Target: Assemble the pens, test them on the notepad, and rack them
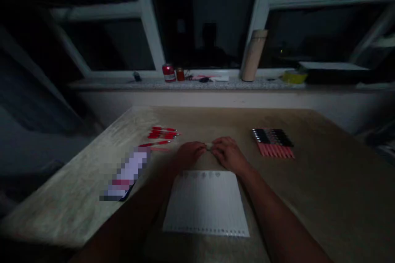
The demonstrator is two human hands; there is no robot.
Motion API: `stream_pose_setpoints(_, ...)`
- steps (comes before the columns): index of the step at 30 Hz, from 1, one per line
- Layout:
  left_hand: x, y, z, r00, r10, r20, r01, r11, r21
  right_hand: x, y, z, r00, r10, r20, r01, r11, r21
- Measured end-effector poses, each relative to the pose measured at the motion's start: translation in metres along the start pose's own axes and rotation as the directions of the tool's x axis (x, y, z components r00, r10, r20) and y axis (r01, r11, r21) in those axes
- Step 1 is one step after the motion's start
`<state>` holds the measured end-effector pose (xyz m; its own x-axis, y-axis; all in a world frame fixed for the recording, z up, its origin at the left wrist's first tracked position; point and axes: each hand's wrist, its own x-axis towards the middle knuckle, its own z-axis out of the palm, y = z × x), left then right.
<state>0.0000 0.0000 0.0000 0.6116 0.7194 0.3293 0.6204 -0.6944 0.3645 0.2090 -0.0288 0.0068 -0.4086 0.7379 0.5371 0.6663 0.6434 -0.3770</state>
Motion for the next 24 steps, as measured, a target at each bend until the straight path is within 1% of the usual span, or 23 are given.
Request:
stream_pose_setpoints(4,0.000,0.002,0.001,1.000,0.014,0.010,-0.014,1.000,-0.008,0.001,-0.010,-0.001,1.000,0.002,0.024,-0.003,1.000,0.010)
stream_pose_setpoints(7,-0.001,0.004,0.000,1.000,-0.001,0.005,0.001,1.000,-0.010,0.001,-0.013,-0.002,0.999,0.016,0.052,-0.015,1.000,-0.016)
stream_pose_setpoints(10,0.000,0.005,-0.002,1.000,-0.006,0.014,0.006,1.000,-0.012,0.001,-0.014,-0.003,0.997,0.025,0.073,-0.022,0.999,-0.038)
stream_pose_setpoints(16,0.000,0.006,-0.003,0.999,0.020,0.030,-0.020,1.000,-0.001,0.001,-0.013,-0.002,0.994,0.046,0.104,-0.040,0.998,-0.058)
stream_pose_setpoints(24,0.000,0.005,-0.001,1.000,0.020,0.018,-0.020,1.000,0.000,0.001,-0.013,-0.002,0.991,0.054,0.121,-0.047,0.997,-0.063)
